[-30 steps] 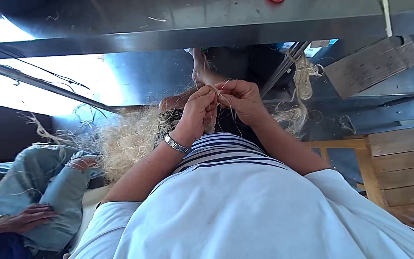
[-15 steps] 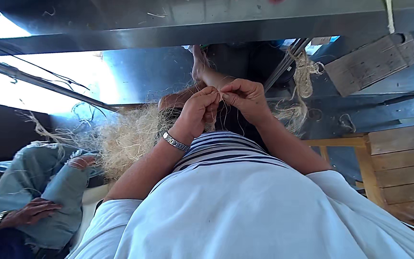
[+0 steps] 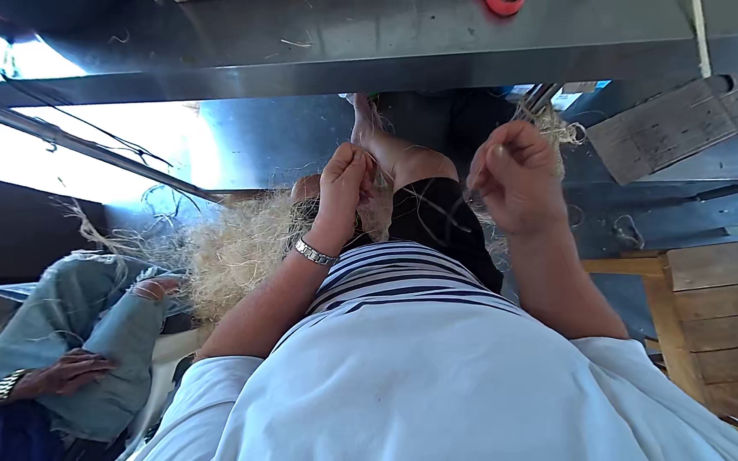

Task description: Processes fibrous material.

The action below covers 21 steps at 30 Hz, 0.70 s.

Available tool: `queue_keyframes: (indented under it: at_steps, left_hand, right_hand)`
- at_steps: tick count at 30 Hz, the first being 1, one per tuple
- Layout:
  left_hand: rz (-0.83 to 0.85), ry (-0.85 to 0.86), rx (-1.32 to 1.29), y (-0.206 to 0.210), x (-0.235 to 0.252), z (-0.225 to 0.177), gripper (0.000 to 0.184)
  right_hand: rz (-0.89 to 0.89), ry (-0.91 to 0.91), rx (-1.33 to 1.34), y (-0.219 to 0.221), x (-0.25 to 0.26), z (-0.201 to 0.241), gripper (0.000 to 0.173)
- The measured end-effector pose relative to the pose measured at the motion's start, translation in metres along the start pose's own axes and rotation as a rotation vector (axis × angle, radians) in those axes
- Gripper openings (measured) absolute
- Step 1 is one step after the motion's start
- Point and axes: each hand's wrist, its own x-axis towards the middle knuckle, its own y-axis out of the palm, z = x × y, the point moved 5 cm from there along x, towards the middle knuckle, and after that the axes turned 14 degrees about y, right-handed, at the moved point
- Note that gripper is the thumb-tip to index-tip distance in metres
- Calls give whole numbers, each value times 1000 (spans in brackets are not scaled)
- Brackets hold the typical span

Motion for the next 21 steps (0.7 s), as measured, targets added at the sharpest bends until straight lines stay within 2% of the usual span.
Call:
queue_keyframes:
  at_steps: [3,5,8,14,17,21]
  left_hand:
    - [92,169,265,9,-1,-8,24]
    - [169,273,481,17,-5,-15,29]
    - [221,422,697,25,-14,-27,29]
    - [283,690,947,32,-23,-37,28]
    - [327,730,981,39,-26,-35,30]
    - [391,690,945,44,-26,-31,29]
  right_hand:
    - [213,224,129,41,-9,-16,13]
    - [197,322,198,59,-5,-37,16]
    - [100,407,337,64,4,-57,19]
    - [-40,422,451,63,3,-65,18]
    - [-79,331,477,58,4,-62,17]
    - [-138,256,467,51,7,-51,18]
